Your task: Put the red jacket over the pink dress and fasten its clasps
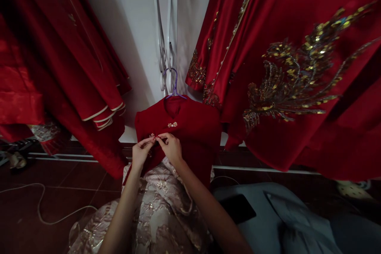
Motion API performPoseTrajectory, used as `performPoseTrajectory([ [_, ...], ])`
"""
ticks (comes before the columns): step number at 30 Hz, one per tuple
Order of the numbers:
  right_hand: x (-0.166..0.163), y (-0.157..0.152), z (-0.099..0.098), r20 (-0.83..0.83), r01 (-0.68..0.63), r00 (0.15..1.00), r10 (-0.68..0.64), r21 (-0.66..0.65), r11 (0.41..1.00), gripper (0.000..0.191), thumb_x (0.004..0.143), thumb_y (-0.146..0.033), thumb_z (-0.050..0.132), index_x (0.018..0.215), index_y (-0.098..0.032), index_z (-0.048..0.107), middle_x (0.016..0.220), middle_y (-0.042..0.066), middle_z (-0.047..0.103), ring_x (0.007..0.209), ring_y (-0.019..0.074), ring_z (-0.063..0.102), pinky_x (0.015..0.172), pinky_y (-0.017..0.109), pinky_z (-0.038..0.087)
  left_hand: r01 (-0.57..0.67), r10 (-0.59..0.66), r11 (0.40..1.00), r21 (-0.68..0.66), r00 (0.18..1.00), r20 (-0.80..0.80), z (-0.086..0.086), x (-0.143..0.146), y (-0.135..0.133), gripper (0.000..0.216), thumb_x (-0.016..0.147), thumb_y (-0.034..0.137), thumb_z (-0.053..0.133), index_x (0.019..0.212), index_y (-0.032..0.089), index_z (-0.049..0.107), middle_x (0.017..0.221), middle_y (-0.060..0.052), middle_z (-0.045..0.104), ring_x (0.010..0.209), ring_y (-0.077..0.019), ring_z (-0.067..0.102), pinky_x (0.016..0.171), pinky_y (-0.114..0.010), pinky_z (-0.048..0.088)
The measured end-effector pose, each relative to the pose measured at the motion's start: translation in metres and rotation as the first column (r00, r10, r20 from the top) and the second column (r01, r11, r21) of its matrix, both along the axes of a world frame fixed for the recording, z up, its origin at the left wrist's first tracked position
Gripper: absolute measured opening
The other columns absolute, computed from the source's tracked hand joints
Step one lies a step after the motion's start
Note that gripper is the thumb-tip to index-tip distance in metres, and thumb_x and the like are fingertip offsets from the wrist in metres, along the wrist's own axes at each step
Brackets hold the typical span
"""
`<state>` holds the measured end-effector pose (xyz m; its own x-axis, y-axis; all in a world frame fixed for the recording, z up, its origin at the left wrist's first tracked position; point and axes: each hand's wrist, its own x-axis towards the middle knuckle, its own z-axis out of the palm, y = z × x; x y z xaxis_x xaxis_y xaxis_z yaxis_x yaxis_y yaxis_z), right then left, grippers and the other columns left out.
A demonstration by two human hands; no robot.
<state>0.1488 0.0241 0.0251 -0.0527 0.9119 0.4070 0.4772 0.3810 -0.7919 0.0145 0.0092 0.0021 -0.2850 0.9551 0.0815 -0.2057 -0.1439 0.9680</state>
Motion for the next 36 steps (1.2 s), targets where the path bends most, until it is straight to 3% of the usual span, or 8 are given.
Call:
performPoseTrajectory([
  [9,-0.004,0.002,-0.002,-0.014,0.016,1.0,-0.015,0.032,0.999,0.021,0.079,-0.036,0.055,0.09,-0.019,0.062,0.082,0.004,0.066,0.057,0.0114,0.055,0.061,0.025,0.047,0.057,-0.043,0.995,0.086,0.986,-0.159,0.002,-0.004,0.006,0.021,0.065,0.027,0.066,0.082,0.015,0.064,0.084,-0.006,0.067,0.079,-0.016,0.062,0.082,-0.031,0.047],
  [11,0.002,-0.001,-0.002,-0.034,-0.042,0.999,0.043,0.009,0.999,0.021,0.078,-0.036,0.055,0.089,-0.018,0.059,0.083,0.004,0.066,0.062,0.0122,0.059,0.063,0.025,0.048,0.001,0.029,0.992,0.13,0.973,-0.23,-0.006,-0.004,0.001,0.02,0.069,0.024,0.06,0.087,0.016,0.059,0.088,-0.006,0.063,0.083,-0.016,0.059,0.084,-0.033,0.046],
  [15,0.036,-0.013,-0.002,-0.011,-0.108,0.994,0.108,-0.071,0.992,0.019,0.081,-0.037,0.052,0.085,-0.019,0.059,0.079,0.004,0.067,0.07,0.0147,0.063,0.065,0.027,0.049,-0.199,0.279,0.959,0.202,0.792,-0.542,-0.033,0.002,-0.025,0.031,0.063,0.012,0.058,0.093,0.018,0.05,0.099,-0.007,0.048,0.101,-0.0219,0.048,0.094,-0.041,0.039],
  [20,0.083,-0.033,-0.01,0.088,-0.123,0.986,0.143,-0.202,0.972,0.02,0.08,-0.037,0.054,0.085,-0.02,0.063,0.078,0.004,0.068,0.069,0.0163,0.064,0.065,0.028,0.048,-0.082,0.151,0.988,0.131,0.69,-0.707,-0.058,0.007,-0.046,0.045,0.063,0.017,0.062,0.103,0.015,0.042,0.104,-0.01,0.045,0.104,-0.0257,0.046,0.092,-0.043,0.038],
  [23,0.09,-0.041,-0.022,0.099,-0.185,0.97,0.221,-0.283,0.941,0.025,0.076,-0.035,0.06,0.095,-0.019,0.062,0.084,0.005,0.069,0.067,0.016,0.063,0.063,0.028,0.048,0.069,-0.002,0.996,0.061,0.68,-0.733,-0.056,0.007,-0.042,0.042,0.067,0.018,0.06,0.106,0.017,0.043,0.102,-0.009,0.053,0.095,-0.0236,0.053,0.087,-0.04,0.041],
  [26,0.084,-0.045,-0.035,0.092,-0.224,0.96,0.266,-0.32,0.92,0.026,0.074,-0.029,0.061,0.099,-0.018,0.06,0.08,0.004,0.068,0.068,0.0155,0.063,0.064,0.028,0.047,0.099,-0.051,0.995,0.025,0.689,-0.723,-0.049,0.006,-0.043,0.034,0.07,0.018,0.058,0.103,0.02,0.047,0.095,-0.007,0.058,0.087,-0.022,0.057,0.082,-0.036,0.043],
  [32,0.074,-0.049,-0.038,0.158,-0.193,0.952,0.263,-0.36,0.913,0.016,0.069,-0.029,0.066,0.08,-0.018,0.061,0.07,0.002,0.065,0.067,0.0152,0.061,0.06,0.025,0.044,-0.166,0.235,0.972,0.167,0.729,-0.644,-0.037,0.005,-0.063,0.03,0.071,0.013,0.053,0.1,0.02,0.049,0.098,-0.006,0.057,0.091,-0.0204,0.055,0.084,-0.034,0.042],
  [36,0.076,-0.047,-0.031,0.133,-0.192,0.96,0.245,-0.321,0.927,0.016,0.069,-0.028,0.066,0.076,-0.019,0.055,0.072,0.0,0.064,0.064,0.0127,0.058,0.059,0.024,0.044,-0.187,0.276,0.959,0.211,0.775,-0.569,-0.039,0.019,-0.065,0.029,0.073,0.014,0.054,0.101,0.02,0.05,0.093,-0.003,0.057,0.084,-0.0169,0.056,0.08,-0.03,0.044],
])
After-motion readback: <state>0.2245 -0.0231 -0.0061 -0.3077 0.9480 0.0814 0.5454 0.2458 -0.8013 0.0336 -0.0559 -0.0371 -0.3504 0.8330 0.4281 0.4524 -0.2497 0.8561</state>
